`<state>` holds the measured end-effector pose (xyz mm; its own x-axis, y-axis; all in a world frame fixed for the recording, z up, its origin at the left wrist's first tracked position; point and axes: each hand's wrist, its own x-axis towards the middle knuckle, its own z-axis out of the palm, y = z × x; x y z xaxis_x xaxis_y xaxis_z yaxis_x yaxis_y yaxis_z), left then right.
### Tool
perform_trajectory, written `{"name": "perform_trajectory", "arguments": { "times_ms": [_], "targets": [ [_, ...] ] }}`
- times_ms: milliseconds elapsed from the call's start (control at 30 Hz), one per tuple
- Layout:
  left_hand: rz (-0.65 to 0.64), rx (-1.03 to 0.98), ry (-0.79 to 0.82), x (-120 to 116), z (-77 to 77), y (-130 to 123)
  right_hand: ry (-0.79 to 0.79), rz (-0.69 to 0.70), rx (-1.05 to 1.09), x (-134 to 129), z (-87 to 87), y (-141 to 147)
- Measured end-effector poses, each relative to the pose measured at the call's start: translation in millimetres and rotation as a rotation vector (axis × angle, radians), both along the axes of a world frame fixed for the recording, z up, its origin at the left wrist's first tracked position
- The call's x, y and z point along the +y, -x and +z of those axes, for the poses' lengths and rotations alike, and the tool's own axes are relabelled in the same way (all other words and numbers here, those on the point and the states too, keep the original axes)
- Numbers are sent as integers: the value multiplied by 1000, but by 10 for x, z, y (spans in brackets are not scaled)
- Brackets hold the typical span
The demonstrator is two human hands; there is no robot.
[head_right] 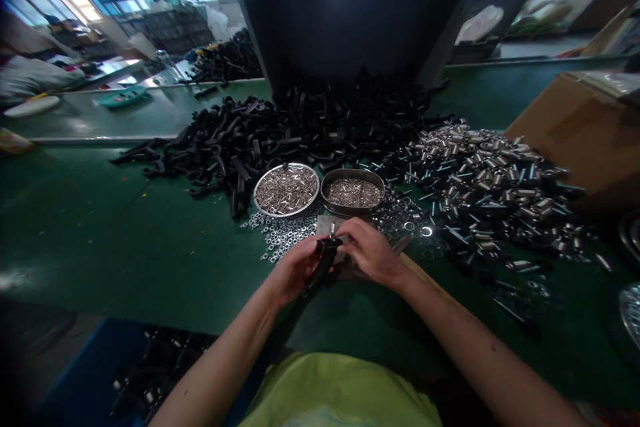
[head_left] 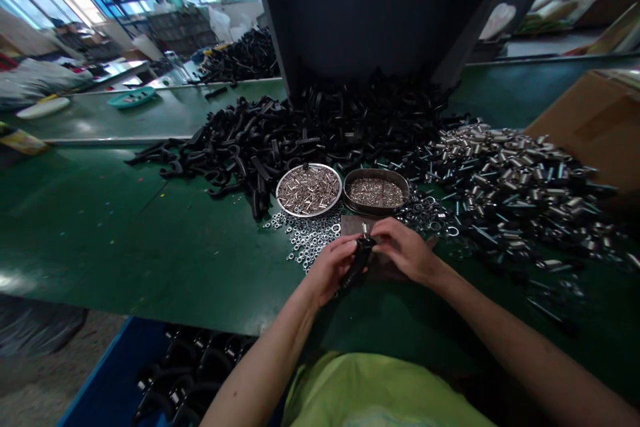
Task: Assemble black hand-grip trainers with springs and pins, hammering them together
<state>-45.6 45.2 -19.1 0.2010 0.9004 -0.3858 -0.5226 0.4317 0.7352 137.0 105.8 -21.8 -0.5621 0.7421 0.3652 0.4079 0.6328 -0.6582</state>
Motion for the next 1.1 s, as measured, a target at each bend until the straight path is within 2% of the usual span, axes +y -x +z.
{"name": "perform_trajectory", "arguments": {
  "times_ms": [100,167,267,333,400,467,567,667,767,833,933,1033,1100],
  "targets": [
    [-89,337,-190,120,-32,32,-366,88,-309,98,-96,-85],
    [-153,633,-349,157,-79,14,-529,135,-493,131,-179,-117],
    [-229,1116,-612,108,-164,-51,-652,181,-608,127,-271,-124],
    [-270,1361,-749,33,-210,-93,-674,182,-630,97,-280,-122],
    [-299,1490,-825,-38,-244,-118,-637,178,-637,45,-244,-147],
    [-292,1527,-836,-82,-269,-125,-545,107,-625,-43,-192,-238],
    [-243,1517,-760,-89,-295,-122,-359,-181,-623,-259,-177,-554],
    [-200,1540,-681,-60,-298,-125,-158,-458,-686,-511,-306,-1007],
    [-201,1554,-667,-28,-278,-131,45,-616,-687,-674,-446,-1326],
    [-208,1556,-665,-14,-258,-133,151,-691,-651,-708,-416,-1359],
    [-220,1558,-646,-8,-232,-137,220,-665,-488,-703,-149,-1165],
    [-228,1554,-636,-6,-221,-145,245,-510,-213,-697,134,-842],
    [-222,1557,-637,-4,-225,-150,206,-412,-140,-688,189,-641]
  ]
}}
